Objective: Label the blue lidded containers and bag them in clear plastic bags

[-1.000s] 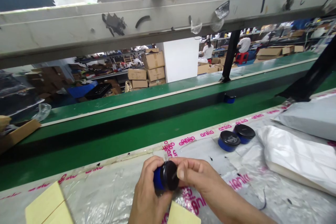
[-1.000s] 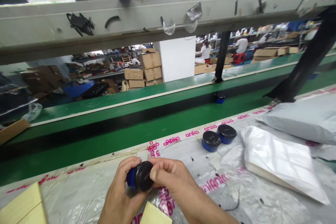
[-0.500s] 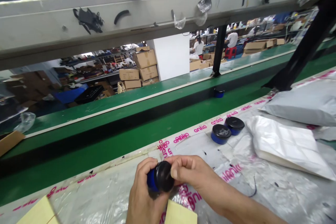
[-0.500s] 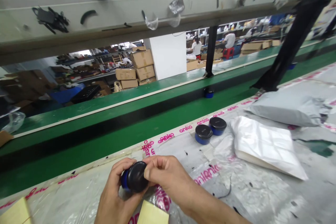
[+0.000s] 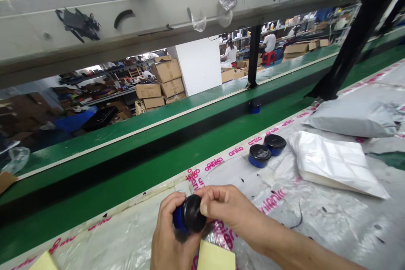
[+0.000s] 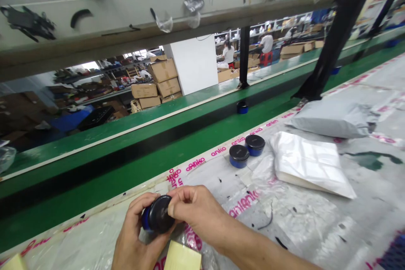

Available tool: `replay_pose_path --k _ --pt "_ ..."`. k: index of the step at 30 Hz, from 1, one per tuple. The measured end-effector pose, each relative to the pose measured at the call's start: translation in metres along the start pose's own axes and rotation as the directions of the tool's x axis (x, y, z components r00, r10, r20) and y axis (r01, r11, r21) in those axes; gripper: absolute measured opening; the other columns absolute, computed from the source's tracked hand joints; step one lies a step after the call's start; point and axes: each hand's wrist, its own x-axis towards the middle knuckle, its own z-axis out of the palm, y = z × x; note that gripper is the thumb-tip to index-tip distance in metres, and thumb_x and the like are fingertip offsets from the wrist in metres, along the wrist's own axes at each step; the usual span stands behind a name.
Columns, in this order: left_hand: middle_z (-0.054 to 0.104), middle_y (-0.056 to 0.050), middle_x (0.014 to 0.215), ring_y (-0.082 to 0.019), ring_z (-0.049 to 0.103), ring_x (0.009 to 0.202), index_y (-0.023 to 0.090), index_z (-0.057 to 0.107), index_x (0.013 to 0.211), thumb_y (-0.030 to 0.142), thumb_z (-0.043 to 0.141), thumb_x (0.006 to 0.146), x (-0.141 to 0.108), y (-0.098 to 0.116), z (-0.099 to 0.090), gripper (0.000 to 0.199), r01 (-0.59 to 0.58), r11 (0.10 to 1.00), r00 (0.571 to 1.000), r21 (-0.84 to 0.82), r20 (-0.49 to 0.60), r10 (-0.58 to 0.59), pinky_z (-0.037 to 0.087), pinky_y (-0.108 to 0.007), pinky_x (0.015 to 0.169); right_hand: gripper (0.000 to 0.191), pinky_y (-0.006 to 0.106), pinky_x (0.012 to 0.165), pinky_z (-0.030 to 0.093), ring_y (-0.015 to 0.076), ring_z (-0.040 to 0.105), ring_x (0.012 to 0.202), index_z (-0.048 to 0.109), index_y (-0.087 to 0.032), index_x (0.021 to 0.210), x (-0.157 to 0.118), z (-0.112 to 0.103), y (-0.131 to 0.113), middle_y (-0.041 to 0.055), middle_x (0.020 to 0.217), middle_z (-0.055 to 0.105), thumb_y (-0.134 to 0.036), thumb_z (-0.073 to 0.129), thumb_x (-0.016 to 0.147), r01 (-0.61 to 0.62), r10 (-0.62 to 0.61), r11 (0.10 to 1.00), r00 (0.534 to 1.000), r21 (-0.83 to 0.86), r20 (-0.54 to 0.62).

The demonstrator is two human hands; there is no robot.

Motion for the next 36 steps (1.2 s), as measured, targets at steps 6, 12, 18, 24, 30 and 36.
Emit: replay_pose_path --k 6,12,18,24,30,36 --pt "0.063 -0.006 0.119 -0.030 0.060 0.113 0.028 0.058 0.109 0.043 0.082 0.073 -0.001 -0.005 0.002 0.046 -0.010 1.000 1.000 0.001 0.006 0.010 0.042 -0.045 0.101 0.008 0.026 0.069 0.043 0.0160 0.055 0.074 0.066 -0.018 0.059 0.002 -0.001 0.003 0.0000 0.069 0.063 -0.021 0.069 0.066 0.011 -0.011 1.000 1.000 0.012 -0.013" --pt "0.061 -0.006 0.121 -0.030 0.060 0.112 0.028 0.057 0.110 0.042 0.082 0.073 -0.001 -0.005 0.001 0.047 -0.025 1.000 0.999 0.005 0.026 0.025 0.043 -0.045 0.100 0.007 0.025 0.066 0.041 0.0152 0.054 0.072 0.065 -0.017 0.060 0.003 -0.003 0.007 0.0014 0.078 0.066 -0.019 0.065 0.066 0.042 -0.043 0.999 0.999 -0.030 -0.027" --pt "0.060 -0.005 0.122 -0.029 0.059 0.114 0.030 0.055 0.112 0.038 0.079 0.077 -0.001 -0.004 0.000 0.043 -0.033 0.999 0.998 0.032 0.051 0.032 0.043 -0.044 0.100 0.008 0.026 0.070 0.042 0.0161 0.058 0.077 0.065 -0.018 0.060 0.005 -0.004 0.012 0.0023 0.087 0.070 -0.019 0.065 0.068 0.069 -0.073 0.995 0.996 -0.076 -0.046" --pt "0.059 -0.007 0.124 -0.029 0.061 0.115 0.029 0.050 0.117 0.034 0.079 0.078 0.000 -0.014 -0.007 0.049 -0.129 0.983 0.982 0.133 0.153 0.109 0.050 -0.045 0.096 0.007 0.028 0.077 0.045 0.0193 0.062 0.085 0.065 -0.017 0.061 0.006 -0.005 0.016 0.0040 0.091 0.072 -0.018 0.064 0.068 0.106 -0.119 0.981 0.990 -0.160 -0.073" --pt "0.060 -0.007 0.124 -0.028 0.063 0.115 0.029 0.050 0.119 0.031 0.077 0.079 0.002 -0.017 -0.010 0.049 -0.190 0.966 0.973 0.175 0.164 0.162 0.053 -0.046 0.096 0.007 0.029 0.083 0.047 0.0208 0.065 0.090 0.064 -0.018 0.061 0.005 -0.004 0.015 0.0039 0.092 0.073 -0.017 0.061 0.067 0.144 -0.166 0.969 0.982 -0.200 -0.094" --pt "0.062 -0.005 0.121 -0.028 0.062 0.115 0.030 0.054 0.115 0.037 0.077 0.078 -0.001 -0.011 -0.004 0.044 -0.129 0.983 0.989 0.132 0.096 0.117 0.050 -0.045 0.097 0.008 0.031 0.085 0.048 0.0221 0.066 0.091 0.065 -0.019 0.061 0.006 -0.004 0.017 0.0046 0.093 0.074 -0.016 0.061 0.066 0.143 -0.177 0.960 0.976 -0.241 -0.126"
